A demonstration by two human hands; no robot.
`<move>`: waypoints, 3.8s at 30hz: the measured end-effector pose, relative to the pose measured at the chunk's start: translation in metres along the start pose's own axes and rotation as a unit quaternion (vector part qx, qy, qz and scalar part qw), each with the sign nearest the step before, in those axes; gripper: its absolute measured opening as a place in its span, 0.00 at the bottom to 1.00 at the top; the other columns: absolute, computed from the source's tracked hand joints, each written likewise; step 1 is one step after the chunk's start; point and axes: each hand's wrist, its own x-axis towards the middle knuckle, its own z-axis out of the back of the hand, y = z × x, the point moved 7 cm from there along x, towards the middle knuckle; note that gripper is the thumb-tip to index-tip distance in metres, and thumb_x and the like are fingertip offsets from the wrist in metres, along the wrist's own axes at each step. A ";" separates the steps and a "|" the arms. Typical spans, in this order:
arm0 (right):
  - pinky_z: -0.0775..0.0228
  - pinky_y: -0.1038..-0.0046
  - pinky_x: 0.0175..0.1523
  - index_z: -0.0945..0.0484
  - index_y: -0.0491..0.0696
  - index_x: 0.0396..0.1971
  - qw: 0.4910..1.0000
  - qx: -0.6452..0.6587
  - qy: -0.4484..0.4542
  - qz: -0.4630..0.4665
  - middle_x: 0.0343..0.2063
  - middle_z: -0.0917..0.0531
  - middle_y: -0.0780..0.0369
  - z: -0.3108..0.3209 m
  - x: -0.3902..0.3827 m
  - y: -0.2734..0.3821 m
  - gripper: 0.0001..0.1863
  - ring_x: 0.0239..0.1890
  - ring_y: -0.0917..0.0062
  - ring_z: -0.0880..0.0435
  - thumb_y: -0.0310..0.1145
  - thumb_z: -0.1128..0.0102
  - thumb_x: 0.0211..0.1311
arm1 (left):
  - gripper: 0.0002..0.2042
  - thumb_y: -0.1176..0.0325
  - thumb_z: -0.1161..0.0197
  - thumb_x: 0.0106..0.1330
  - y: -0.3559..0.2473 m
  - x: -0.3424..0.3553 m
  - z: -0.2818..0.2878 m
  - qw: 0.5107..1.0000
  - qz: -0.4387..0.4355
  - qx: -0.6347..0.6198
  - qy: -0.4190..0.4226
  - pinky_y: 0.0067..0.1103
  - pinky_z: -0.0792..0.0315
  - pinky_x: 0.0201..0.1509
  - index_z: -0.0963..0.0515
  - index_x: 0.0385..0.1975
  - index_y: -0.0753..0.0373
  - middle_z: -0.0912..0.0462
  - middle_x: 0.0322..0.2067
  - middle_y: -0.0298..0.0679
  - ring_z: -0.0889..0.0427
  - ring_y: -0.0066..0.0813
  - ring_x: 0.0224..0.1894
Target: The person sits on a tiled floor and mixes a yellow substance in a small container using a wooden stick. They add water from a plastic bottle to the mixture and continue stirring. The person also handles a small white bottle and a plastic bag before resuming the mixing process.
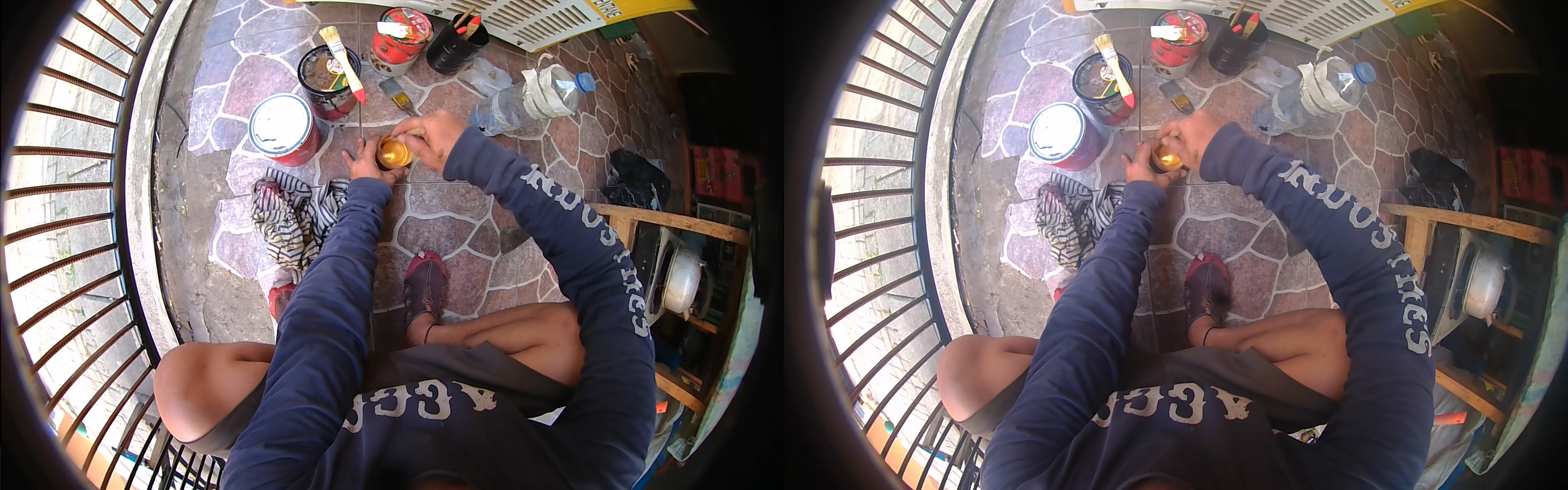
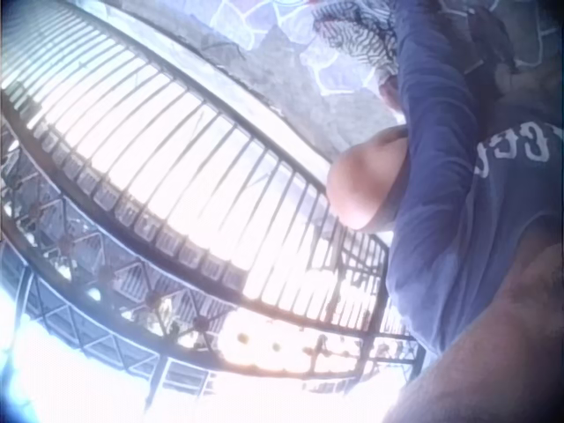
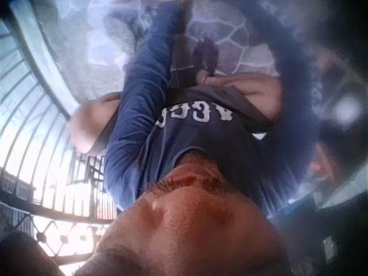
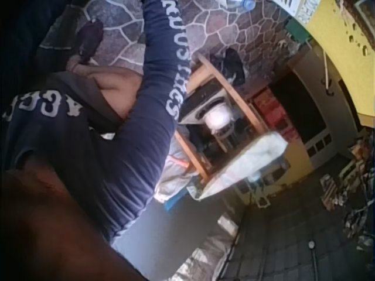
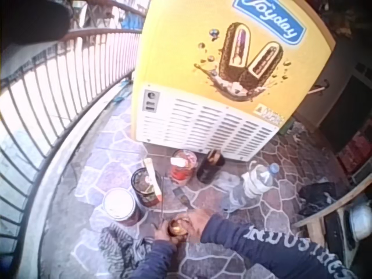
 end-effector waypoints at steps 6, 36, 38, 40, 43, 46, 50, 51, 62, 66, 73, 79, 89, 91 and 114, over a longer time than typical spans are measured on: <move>0.23 0.62 0.41 0.17 0.52 0.43 0.998 -0.042 0.010 0.045 0.30 0.15 0.52 -0.006 0.004 0.000 0.12 0.33 0.56 0.16 0.38 0.42 0.62 | 0.44 0.53 0.18 0.35 0.000 -0.001 0.001 1.000 0.001 0.001 -0.006 0.46 0.67 0.76 0.28 0.58 0.56 0.24 0.56 0.56 0.36 0.46 0.69; 0.24 0.63 0.33 0.16 0.49 0.40 0.995 -0.053 -0.036 0.075 0.22 0.17 0.52 0.001 0.001 0.000 0.13 0.25 0.56 0.17 0.40 0.40 0.61 | 0.43 0.55 0.18 0.37 -0.002 -0.001 0.002 1.000 0.004 0.005 -0.009 0.47 0.66 0.75 0.29 0.59 0.55 0.25 0.56 0.58 0.36 0.47 0.68; 0.24 0.63 0.34 0.16 0.49 0.40 0.995 -0.042 -0.085 0.039 0.22 0.17 0.52 0.008 0.001 -0.005 0.13 0.25 0.57 0.17 0.40 0.40 0.61 | 0.43 0.55 0.18 0.37 -0.001 -0.001 0.002 1.000 0.007 0.002 -0.006 0.47 0.66 0.75 0.29 0.59 0.55 0.25 0.56 0.58 0.36 0.47 0.68; 0.24 0.63 0.33 0.16 0.49 0.39 0.994 -0.093 -0.024 0.051 0.21 0.17 0.52 -0.001 0.002 -0.002 0.12 0.25 0.57 0.17 0.40 0.40 0.62 | 0.44 0.54 0.18 0.36 -0.002 -0.001 0.002 1.000 0.001 0.007 -0.006 0.47 0.66 0.75 0.29 0.59 0.55 0.24 0.55 0.57 0.36 0.47 0.68; 0.24 0.61 0.41 0.17 0.53 0.41 0.999 -0.039 -0.005 0.019 0.28 0.16 0.52 -0.002 0.002 -0.002 0.12 0.33 0.56 0.16 0.40 0.43 0.63 | 0.44 0.55 0.18 0.36 -0.001 0.000 0.000 1.000 0.006 -0.003 0.000 0.48 0.66 0.75 0.30 0.59 0.55 0.23 0.55 0.55 0.35 0.46 0.68; 0.23 0.60 0.45 0.17 0.55 0.42 0.997 -0.066 0.008 -0.036 0.32 0.15 0.51 -0.001 0.004 -0.007 0.12 0.36 0.55 0.16 0.41 0.44 0.63 | 0.44 0.55 0.18 0.36 -0.002 -0.001 0.002 1.000 0.001 0.006 -0.008 0.48 0.65 0.75 0.29 0.59 0.55 0.23 0.55 0.55 0.35 0.47 0.68; 0.23 0.60 0.44 0.17 0.55 0.43 0.996 -0.061 0.059 0.001 0.30 0.15 0.52 -0.010 0.004 -0.002 0.13 0.35 0.55 0.16 0.41 0.44 0.63 | 0.43 0.55 0.18 0.37 -0.004 -0.002 0.002 1.000 -0.008 0.001 -0.022 0.48 0.65 0.75 0.29 0.58 0.54 0.23 0.54 0.55 0.35 0.47 0.68; 0.23 0.60 0.44 0.17 0.55 0.43 0.998 -0.061 0.015 -0.015 0.30 0.15 0.52 -0.005 0.005 -0.005 0.13 0.35 0.55 0.16 0.41 0.44 0.63 | 0.43 0.55 0.18 0.37 -0.002 -0.002 0.002 1.000 -0.002 -0.002 -0.020 0.48 0.65 0.75 0.29 0.58 0.54 0.23 0.54 0.55 0.35 0.48 0.68; 0.23 0.61 0.42 0.16 0.55 0.41 0.996 -0.078 -0.034 -0.039 0.28 0.15 0.52 0.004 0.003 -0.009 0.12 0.34 0.56 0.16 0.41 0.43 0.63 | 0.44 0.54 0.18 0.36 -0.001 -0.002 0.002 1.000 0.006 0.017 -0.024 0.46 0.65 0.76 0.29 0.59 0.55 0.25 0.56 0.59 0.35 0.48 0.68; 0.23 0.61 0.43 0.16 0.54 0.41 0.998 -0.058 -0.007 -0.003 0.29 0.15 0.52 -0.003 0.003 -0.005 0.12 0.34 0.56 0.15 0.40 0.43 0.62 | 0.44 0.55 0.18 0.36 -0.002 0.000 0.000 1.000 0.003 -0.004 -0.016 0.47 0.65 0.75 0.29 0.59 0.55 0.26 0.57 0.59 0.35 0.48 0.68; 0.25 0.65 0.31 0.17 0.47 0.40 0.997 -0.004 -0.061 0.056 0.21 0.18 0.50 0.002 0.000 -0.002 0.13 0.23 0.60 0.16 0.40 0.42 0.64 | 0.43 0.56 0.18 0.36 -0.001 -0.002 0.000 1.000 0.011 -0.011 -0.019 0.47 0.66 0.75 0.28 0.58 0.55 0.25 0.56 0.57 0.35 0.47 0.68; 0.24 0.62 0.39 0.17 0.50 0.40 0.998 -0.050 -0.010 0.021 0.26 0.16 0.52 -0.001 0.003 -0.003 0.12 0.31 0.58 0.16 0.40 0.43 0.63 | 0.43 0.56 0.18 0.37 -0.003 -0.002 0.003 1.000 0.007 0.007 -0.023 0.46 0.66 0.75 0.29 0.58 0.55 0.24 0.55 0.57 0.36 0.47 0.68; 0.23 0.64 0.34 0.16 0.49 0.40 0.995 0.002 -0.034 0.091 0.24 0.16 0.52 -0.001 0.002 0.002 0.13 0.27 0.58 0.15 0.40 0.41 0.63 | 0.43 0.56 0.18 0.37 -0.003 0.000 0.001 1.000 -0.004 -0.007 -0.029 0.46 0.66 0.75 0.29 0.59 0.55 0.24 0.55 0.58 0.35 0.47 0.68; 0.23 0.63 0.35 0.16 0.49 0.40 0.997 -0.050 -0.035 0.038 0.25 0.16 0.51 0.001 0.003 -0.004 0.13 0.28 0.58 0.15 0.41 0.41 0.63 | 0.43 0.56 0.18 0.37 -0.002 -0.001 0.001 1.000 0.004 -0.003 -0.025 0.47 0.66 0.75 0.29 0.58 0.55 0.24 0.56 0.57 0.35 0.47 0.68; 0.24 0.65 0.36 0.17 0.50 0.41 0.999 -0.035 -0.041 -0.005 0.24 0.16 0.53 0.002 0.005 -0.005 0.12 0.28 0.59 0.16 0.39 0.42 0.63 | 0.42 0.56 0.19 0.38 -0.005 -0.002 0.003 1.000 0.016 -0.002 -0.021 0.48 0.67 0.75 0.30 0.59 0.54 0.24 0.55 0.56 0.35 0.47 0.68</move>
